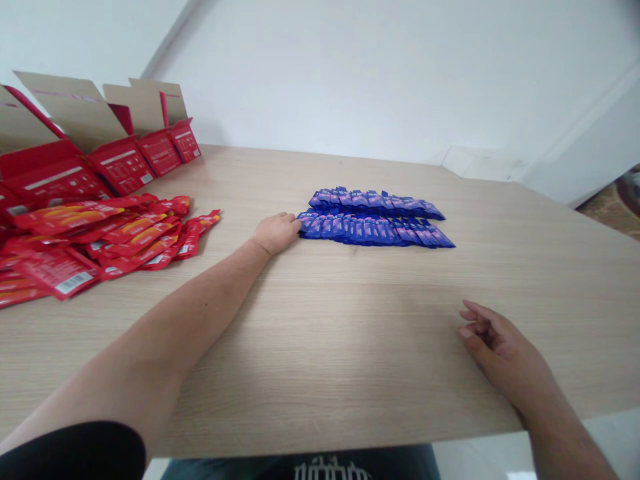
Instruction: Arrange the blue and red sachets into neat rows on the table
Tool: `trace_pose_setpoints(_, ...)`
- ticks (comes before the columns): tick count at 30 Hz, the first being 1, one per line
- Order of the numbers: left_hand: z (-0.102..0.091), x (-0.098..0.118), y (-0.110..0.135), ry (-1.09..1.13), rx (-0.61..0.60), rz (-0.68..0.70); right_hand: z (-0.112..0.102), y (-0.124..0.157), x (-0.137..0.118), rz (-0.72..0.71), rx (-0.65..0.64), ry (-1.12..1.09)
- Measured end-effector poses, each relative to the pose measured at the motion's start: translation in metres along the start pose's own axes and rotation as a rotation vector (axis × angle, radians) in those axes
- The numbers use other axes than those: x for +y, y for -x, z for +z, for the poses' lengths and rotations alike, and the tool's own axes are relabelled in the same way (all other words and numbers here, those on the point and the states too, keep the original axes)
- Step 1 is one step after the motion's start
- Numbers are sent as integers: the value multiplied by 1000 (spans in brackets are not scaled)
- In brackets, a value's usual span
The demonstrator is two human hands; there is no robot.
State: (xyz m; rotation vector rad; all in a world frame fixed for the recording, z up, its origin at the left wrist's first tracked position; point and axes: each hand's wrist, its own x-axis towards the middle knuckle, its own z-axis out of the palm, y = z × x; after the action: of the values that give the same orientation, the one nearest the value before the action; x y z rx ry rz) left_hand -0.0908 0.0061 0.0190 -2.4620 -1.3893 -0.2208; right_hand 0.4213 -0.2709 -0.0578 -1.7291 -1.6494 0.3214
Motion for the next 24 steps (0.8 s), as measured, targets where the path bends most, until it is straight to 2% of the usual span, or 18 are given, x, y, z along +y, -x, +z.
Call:
trace_pose_setpoints(10, -3, 6, 2, -56, 26, 11, -2, -1, -4, -3, -2, 21)
trace_pose_setpoints(18, -11, 10, 13, -74, 38, -6, -2, -3, -7, -5, 10, 31)
trace_pose_setpoints(24, -8, 11, 17, -65, 29, 18, -2, -2, -7, -2, 5, 26)
